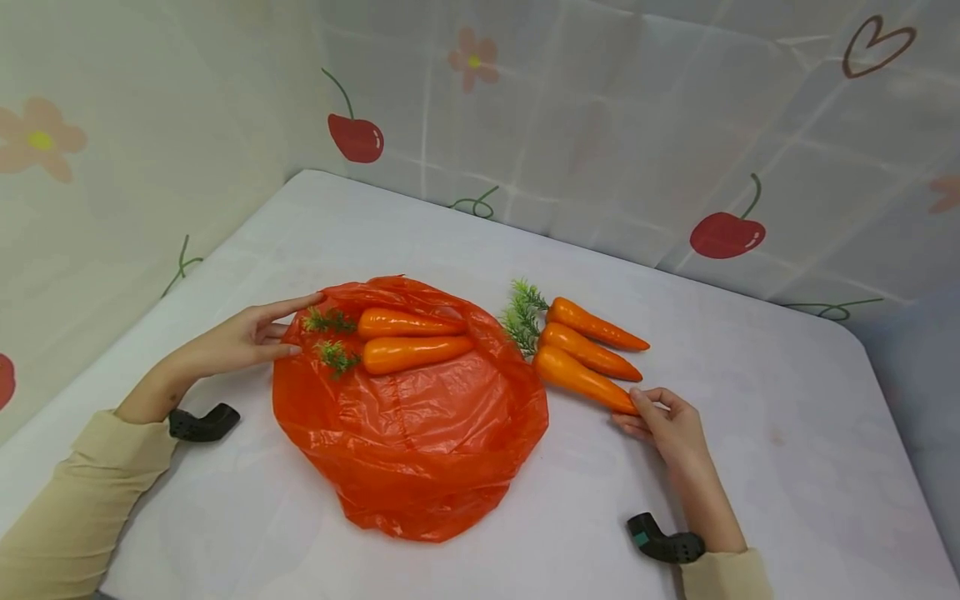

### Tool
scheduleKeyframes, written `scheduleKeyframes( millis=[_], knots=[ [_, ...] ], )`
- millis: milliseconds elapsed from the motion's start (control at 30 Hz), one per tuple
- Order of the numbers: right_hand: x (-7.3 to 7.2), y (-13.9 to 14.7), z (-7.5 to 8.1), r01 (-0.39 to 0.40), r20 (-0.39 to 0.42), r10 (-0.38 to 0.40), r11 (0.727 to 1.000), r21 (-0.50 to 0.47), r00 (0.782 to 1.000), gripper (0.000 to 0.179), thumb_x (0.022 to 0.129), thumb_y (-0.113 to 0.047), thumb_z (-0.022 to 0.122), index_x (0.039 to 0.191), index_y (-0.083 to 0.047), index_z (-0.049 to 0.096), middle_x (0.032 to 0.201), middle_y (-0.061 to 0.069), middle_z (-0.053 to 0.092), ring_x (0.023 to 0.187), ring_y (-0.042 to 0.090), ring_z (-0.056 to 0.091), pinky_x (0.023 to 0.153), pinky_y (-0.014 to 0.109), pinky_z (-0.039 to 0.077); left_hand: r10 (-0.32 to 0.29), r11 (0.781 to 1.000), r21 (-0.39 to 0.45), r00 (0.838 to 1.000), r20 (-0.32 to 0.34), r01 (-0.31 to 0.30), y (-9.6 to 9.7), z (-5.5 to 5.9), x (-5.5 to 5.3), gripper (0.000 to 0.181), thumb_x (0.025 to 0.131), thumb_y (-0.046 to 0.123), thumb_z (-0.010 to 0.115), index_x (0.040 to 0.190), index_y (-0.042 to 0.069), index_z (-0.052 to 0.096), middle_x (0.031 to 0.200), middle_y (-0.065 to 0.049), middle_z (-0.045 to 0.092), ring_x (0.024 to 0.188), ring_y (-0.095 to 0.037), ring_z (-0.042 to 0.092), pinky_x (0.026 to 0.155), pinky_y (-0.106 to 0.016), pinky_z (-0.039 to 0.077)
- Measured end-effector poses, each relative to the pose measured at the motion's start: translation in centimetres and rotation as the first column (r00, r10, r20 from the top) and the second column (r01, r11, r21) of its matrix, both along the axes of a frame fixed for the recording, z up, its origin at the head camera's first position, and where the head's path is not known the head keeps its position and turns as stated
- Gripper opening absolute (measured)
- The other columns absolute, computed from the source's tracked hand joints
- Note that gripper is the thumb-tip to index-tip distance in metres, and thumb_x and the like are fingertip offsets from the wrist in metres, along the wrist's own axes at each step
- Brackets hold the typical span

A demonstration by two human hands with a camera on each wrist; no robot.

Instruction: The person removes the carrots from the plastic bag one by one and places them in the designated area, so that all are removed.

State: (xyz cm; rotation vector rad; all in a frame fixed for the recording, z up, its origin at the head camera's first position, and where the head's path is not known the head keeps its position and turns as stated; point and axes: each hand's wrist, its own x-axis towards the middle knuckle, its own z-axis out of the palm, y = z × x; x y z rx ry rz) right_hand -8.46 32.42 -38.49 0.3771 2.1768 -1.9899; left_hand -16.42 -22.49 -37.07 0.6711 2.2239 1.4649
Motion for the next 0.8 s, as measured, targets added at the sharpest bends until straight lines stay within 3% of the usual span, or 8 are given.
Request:
scheduleKeyframes(
  millis=[400, 800],
  knots=[
    [-0.9, -0.7, 0.1, -0.017, 0.009, 0.016, 0.989, 0.149, 1.0, 0.043, 0.092, -0.035, 0.058, 0.105, 0.004, 0.047, 0.084, -0.003, 0.067, 0.075, 0.013, 0.068, 0.07, 0.023, 0.052, 0.008, 1.0, 0.004, 1.0, -0.007, -0.008, 0.0, 0.0, -0.1, 0.072, 0.086, -0.01, 0.059, 0.148, 0.007, 0.027, 0.151, -0.014, 0.022, 0.104, -0.03, 0.059, 0.081, -0.031, 0.051],
    [-1.2, -1.2, 0.2, 0.034, 0.014, -0.035, 0.995, 0.099, 0.999, 0.042, 0.092, -0.033, 0.059, 0.101, 0.006, 0.046, 0.078, -0.001, 0.067, 0.072, 0.012, 0.068, 0.069, 0.022, 0.052, 0.008, 1.0, 0.004, 1.0, 0.0, -0.008, 0.1, 0.0, 0.1, 0.071, 0.087, -0.008, 0.059, 0.148, 0.008, 0.027, 0.15, -0.014, 0.023, 0.102, -0.029, 0.061, 0.081, -0.031, 0.051]
  ],
)
